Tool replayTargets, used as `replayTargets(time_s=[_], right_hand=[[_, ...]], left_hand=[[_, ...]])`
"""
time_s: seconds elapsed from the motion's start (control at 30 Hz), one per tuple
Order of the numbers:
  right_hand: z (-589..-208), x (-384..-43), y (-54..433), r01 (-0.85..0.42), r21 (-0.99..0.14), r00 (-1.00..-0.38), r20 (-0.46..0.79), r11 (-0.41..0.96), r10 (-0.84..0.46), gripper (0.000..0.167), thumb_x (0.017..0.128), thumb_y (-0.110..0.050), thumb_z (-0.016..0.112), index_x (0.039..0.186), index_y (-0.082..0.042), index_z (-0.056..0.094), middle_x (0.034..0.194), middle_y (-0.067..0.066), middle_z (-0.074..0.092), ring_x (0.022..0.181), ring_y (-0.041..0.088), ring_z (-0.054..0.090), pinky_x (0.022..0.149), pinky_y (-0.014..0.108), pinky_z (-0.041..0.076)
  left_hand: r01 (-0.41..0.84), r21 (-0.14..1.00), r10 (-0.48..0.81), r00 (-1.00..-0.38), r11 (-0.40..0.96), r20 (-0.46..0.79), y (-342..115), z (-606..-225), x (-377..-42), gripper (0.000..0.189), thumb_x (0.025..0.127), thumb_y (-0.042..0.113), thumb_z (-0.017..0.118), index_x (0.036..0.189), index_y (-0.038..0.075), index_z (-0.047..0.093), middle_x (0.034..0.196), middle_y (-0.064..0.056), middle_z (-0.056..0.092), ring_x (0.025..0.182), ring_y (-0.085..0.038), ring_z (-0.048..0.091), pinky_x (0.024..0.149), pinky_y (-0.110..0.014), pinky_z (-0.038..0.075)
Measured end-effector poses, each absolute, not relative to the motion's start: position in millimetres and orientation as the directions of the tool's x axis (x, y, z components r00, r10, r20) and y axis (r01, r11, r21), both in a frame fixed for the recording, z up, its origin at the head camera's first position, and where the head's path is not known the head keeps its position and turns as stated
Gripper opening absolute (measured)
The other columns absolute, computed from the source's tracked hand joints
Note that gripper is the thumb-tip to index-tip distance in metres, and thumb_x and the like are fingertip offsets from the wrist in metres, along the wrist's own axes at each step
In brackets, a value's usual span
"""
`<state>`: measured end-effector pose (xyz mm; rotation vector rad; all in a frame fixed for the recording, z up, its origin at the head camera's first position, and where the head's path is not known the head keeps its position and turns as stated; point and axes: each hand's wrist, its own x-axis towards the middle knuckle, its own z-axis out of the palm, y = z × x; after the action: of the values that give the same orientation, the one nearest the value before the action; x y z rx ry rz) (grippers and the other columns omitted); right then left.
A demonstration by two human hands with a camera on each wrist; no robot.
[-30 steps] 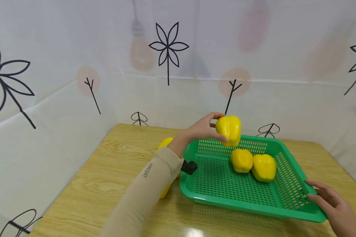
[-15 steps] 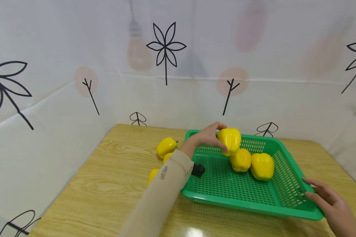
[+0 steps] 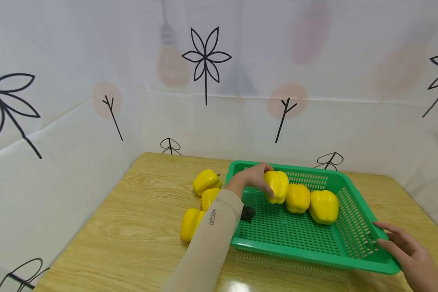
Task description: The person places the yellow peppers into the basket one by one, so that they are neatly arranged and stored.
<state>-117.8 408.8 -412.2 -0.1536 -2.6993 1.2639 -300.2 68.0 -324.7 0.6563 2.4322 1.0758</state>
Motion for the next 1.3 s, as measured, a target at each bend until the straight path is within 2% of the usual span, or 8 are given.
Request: replayTargets(time_s=[0.27,0.5,0.6,0.77,0.87,1.17,1.2,1.3], right_hand=[[-410.6,-117.5,406.4,0.040,-0.775,-0.981,0.089,0.631,0.172,0.044,0.098,-0.032,0.048,0.140,-0.033,0.036,0.110,-0.032,0.029,0.087,-0.018,0.028,0.060,0.013,0.042],[-409.0,-119.0,406.6,0.042,-0.781,-0.985,0.074,0.623,0.158,0.045,0.098,-0.032,0.047,0.141,-0.033,0.035,0.112,-0.030,0.030,0.087,-0.017,0.029,0.061,0.014,0.043],[-408.3,-119.0,406.6,0.036,-0.786,-0.986,0.072,0.617,0.150,0.044,0.098,-0.031,0.047,0.141,-0.032,0.036,0.109,-0.029,0.032,0.086,-0.018,0.032,0.060,0.014,0.044],[-407.9,-118.5,406.6,0.033,-0.784,-0.986,0.076,0.619,0.149,0.044,0.098,-0.031,0.047,0.141,-0.032,0.036,0.108,-0.030,0.032,0.086,-0.018,0.033,0.059,0.014,0.044],[-408.5,-118.4,406.8,0.032,-0.784,-0.985,0.080,0.620,0.152,0.043,0.098,-0.030,0.047,0.140,-0.032,0.037,0.107,-0.031,0.032,0.085,-0.019,0.034,0.059,0.014,0.045],[-410.3,-119.5,408.5,0.058,-0.761,-0.983,0.070,0.646,0.171,0.045,0.098,-0.035,0.046,0.141,-0.034,0.034,0.114,-0.030,0.027,0.087,-0.018,0.026,0.060,0.015,0.044],[-410.4,-119.5,408.5,0.058,-0.759,-0.983,0.071,0.649,0.170,0.045,0.098,-0.035,0.045,0.141,-0.033,0.034,0.114,-0.029,0.027,0.091,-0.013,0.032,0.060,0.016,0.045],[-411.1,-119.3,408.8,0.064,-0.744,-0.982,0.071,0.665,0.175,0.045,0.098,-0.036,0.045,0.142,-0.033,0.033,0.115,-0.031,0.024,0.096,0.000,0.037,0.061,0.018,0.045]], left_hand=[[0.308,0.695,0.574,-0.798,0.650,-0.184,64.8,-336.8,-301.8,0.079,0.071,0.012,0.082,0.137,0.013,0.038,0.138,-0.002,0.039,0.115,-0.016,0.044,0.092,-0.026,0.040],[0.297,0.656,0.548,-0.809,0.694,-0.213,66.1,-339.7,-303.9,0.078,0.070,0.018,0.083,0.135,0.019,0.039,0.138,-0.003,0.039,0.118,-0.019,0.044,0.093,-0.030,0.041],[0.236,0.673,0.519,-0.815,0.701,-0.256,66.3,-340.9,-302.5,0.078,0.070,0.016,0.083,0.134,0.022,0.038,0.133,-0.005,0.042,0.111,-0.020,0.048,0.088,-0.031,0.044],[0.078,0.759,0.490,-0.805,0.646,-0.335,67.9,-341.3,-297.4,0.078,0.070,0.003,0.081,0.132,0.019,0.036,0.127,-0.013,0.043,0.085,-0.020,0.060,0.078,-0.031,0.052],[0.020,0.770,0.474,-0.798,0.637,-0.372,69.8,-340.4,-294.9,0.078,0.071,0.001,0.079,0.133,0.019,0.036,0.129,-0.015,0.042,0.077,-0.020,0.062,0.078,-0.033,0.052],[0.040,0.716,0.443,-0.810,0.696,-0.385,74.1,-339.3,-294.5,0.081,0.072,0.008,0.080,0.137,0.019,0.033,0.134,-0.012,0.041,0.074,-0.017,0.060,0.078,-0.032,0.052],[0.041,0.709,0.439,-0.810,0.704,-0.389,74.4,-339.3,-294.8,0.082,0.072,0.009,0.080,0.138,0.020,0.032,0.135,-0.011,0.040,0.075,-0.017,0.060,0.079,-0.032,0.051],[0.047,0.689,0.429,-0.812,0.724,-0.396,75.6,-338.7,-294.9,0.087,0.072,0.011,0.081,0.141,0.023,0.030,0.139,-0.010,0.038,0.079,-0.018,0.060,0.079,-0.032,0.051]])
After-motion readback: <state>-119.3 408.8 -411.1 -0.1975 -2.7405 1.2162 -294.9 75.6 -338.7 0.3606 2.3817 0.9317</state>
